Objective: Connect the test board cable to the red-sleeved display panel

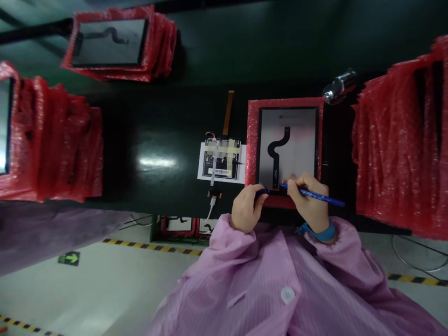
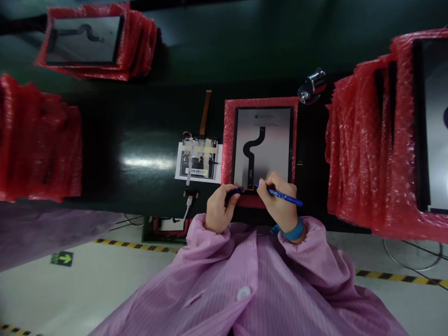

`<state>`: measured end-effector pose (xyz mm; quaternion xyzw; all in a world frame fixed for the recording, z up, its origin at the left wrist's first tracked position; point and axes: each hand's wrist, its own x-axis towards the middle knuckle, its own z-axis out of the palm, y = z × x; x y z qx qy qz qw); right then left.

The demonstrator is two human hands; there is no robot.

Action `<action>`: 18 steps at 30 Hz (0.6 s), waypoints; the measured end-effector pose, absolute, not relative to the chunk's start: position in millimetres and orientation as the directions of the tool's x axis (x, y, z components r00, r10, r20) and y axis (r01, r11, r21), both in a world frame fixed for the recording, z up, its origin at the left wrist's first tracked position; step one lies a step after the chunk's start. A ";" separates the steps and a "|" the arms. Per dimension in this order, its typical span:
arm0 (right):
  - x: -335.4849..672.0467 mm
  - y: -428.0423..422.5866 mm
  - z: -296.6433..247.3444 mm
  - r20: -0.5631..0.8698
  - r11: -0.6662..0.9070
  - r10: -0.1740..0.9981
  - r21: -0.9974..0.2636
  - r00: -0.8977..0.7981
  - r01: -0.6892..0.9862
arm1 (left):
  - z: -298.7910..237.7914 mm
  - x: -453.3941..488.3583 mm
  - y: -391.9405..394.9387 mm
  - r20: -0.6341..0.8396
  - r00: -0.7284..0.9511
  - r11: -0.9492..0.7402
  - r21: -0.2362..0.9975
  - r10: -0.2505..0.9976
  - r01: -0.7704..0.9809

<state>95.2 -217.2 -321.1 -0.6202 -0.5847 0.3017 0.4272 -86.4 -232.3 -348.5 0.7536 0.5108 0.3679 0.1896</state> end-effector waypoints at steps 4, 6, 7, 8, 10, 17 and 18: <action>98.0 -220.0 -319.7 0.055 -0.026 0.972 -0.940 0.226 0.340 | -348.1 -87.3 -233.2 0.377 0.198 -0.415 0.676 0.905 0.609; 101.1 -224.4 -317.6 -0.022 -0.066 0.958 -0.987 0.287 0.145 | -345.7 -88.1 -235.4 0.413 0.186 -0.438 0.682 0.891 0.586; 102.8 -227.4 -315.8 -0.068 -0.084 0.955 -0.996 0.287 0.044 | -343.5 -88.2 -236.9 0.426 0.192 -0.454 0.687 0.884 0.567; 104.2 -230.8 -313.3 -0.108 -0.100 0.958 -0.994 0.267 -0.044 | -340.6 -88.0 -238.6 0.429 0.205 -0.467 0.699 0.880 0.542; 105.9 -237.8 -307.0 -0.159 -0.130 0.970 -0.978 0.182 -0.164 | -333.5 -86.3 -242.1 0.405 0.249 -0.475 0.742 0.880 0.473; 104.2 -250.7 -290.0 -0.097 -0.095 0.995 -0.990 0.009 -0.102 | -318.1 -74.1 -247.3 0.318 0.377 -0.427 0.869 0.870 0.251; 104.0 -251.6 -289.9 -0.098 -0.099 0.995 -0.993 -0.011 -0.066 | -318.2 -73.3 -247.8 0.309 0.383 -0.419 0.874 0.870 0.247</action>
